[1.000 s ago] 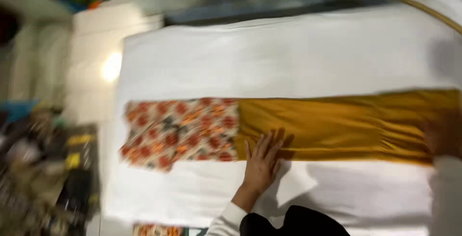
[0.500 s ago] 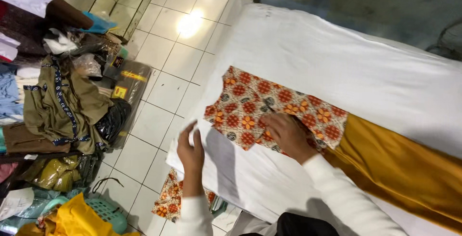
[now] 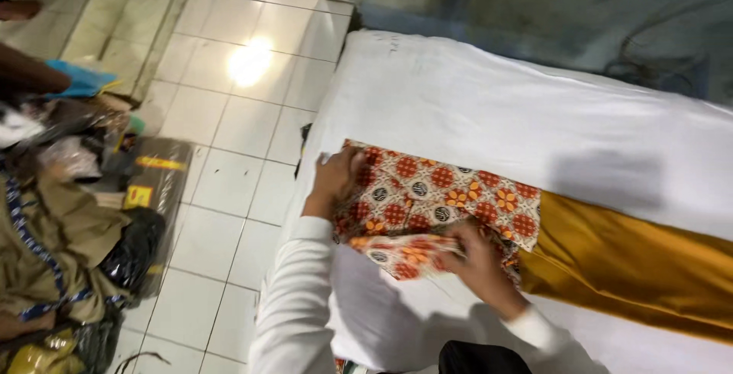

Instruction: The person irons and folds a patterned top and a yellow skirt on a cloth-covered surface. The person uses a steam iron to press the fabric, folds the garment sections neatly, and places them onto a stack of clothing.

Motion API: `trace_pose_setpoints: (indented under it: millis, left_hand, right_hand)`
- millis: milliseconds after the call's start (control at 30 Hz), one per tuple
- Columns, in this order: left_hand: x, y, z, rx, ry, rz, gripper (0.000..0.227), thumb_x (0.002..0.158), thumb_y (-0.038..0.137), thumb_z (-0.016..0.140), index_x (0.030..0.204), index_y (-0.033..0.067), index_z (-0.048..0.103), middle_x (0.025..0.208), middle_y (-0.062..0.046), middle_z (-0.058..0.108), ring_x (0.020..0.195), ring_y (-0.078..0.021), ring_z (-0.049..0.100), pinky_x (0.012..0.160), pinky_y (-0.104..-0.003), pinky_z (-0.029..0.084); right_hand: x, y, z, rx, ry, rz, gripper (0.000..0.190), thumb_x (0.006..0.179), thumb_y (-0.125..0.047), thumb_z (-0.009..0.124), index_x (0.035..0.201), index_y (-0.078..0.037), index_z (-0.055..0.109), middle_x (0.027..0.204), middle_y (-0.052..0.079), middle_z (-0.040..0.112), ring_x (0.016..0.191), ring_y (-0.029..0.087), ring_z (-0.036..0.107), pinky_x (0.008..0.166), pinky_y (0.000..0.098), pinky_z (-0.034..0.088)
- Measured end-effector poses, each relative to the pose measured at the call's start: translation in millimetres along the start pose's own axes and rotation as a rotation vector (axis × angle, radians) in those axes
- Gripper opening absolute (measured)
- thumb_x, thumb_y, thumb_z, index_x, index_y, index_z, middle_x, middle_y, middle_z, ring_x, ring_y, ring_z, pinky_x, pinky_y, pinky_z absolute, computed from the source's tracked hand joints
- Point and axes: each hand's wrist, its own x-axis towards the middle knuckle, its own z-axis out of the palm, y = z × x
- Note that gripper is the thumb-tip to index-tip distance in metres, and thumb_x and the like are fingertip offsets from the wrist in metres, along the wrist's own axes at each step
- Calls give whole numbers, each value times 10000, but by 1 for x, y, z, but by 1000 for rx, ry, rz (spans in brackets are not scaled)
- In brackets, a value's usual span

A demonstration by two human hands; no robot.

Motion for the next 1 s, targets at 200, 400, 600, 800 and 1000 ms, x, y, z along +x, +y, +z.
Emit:
trace_pose_setpoints:
  millis: [200,400,600,800,1000]
  left_hand:
    - [-10,9,-25,165,-158,-19,820,1055,704,-43,1500,285,502,1571,11,519,1503,-180,404,1259,-674,41]
    - [-12,26,-31,264,-169,-48,828,1039,786,47,1408,277,585,1551,29,490,1483,-209,402,1257,-712,111]
    - [-38,59,-3,263,153,-3,582,988,712,469,1373,293,589,1532,-7,482,1433,-345,482,1210,-750,131]
    - [-89,127,39,177,195,105,1000,908,756,542,1663,191,210,1719,-153,216,1576,-381,176,1134,-801,164]
    - [-73,83,84,282,235,50,1112,793,810,533,1685,250,174,1738,-149,156,1593,-353,138,1111,-830,140]
  right_hand:
    - [-38,20,-89,583,472,410,387,891,16,738,1265,-13,639,995,147,722,839,239,711,785,373,583]
    - [-11,41,-95,578,541,403,371,923,-136,802,1251,-63,646,1108,46,666,1038,147,612,924,276,486]
    - [-9,14,-87,-588,477,41,519,1060,-413,550,1492,-124,549,1461,176,575,1486,386,381,1227,591,288]
    - [-11,47,-53,-886,71,177,735,1056,-619,322,1677,-247,194,1732,92,192,1595,326,103,1222,652,-37]
    - [-24,93,-63,-786,181,21,709,1006,-521,531,1614,-198,362,1666,137,348,1572,361,194,1206,707,20]
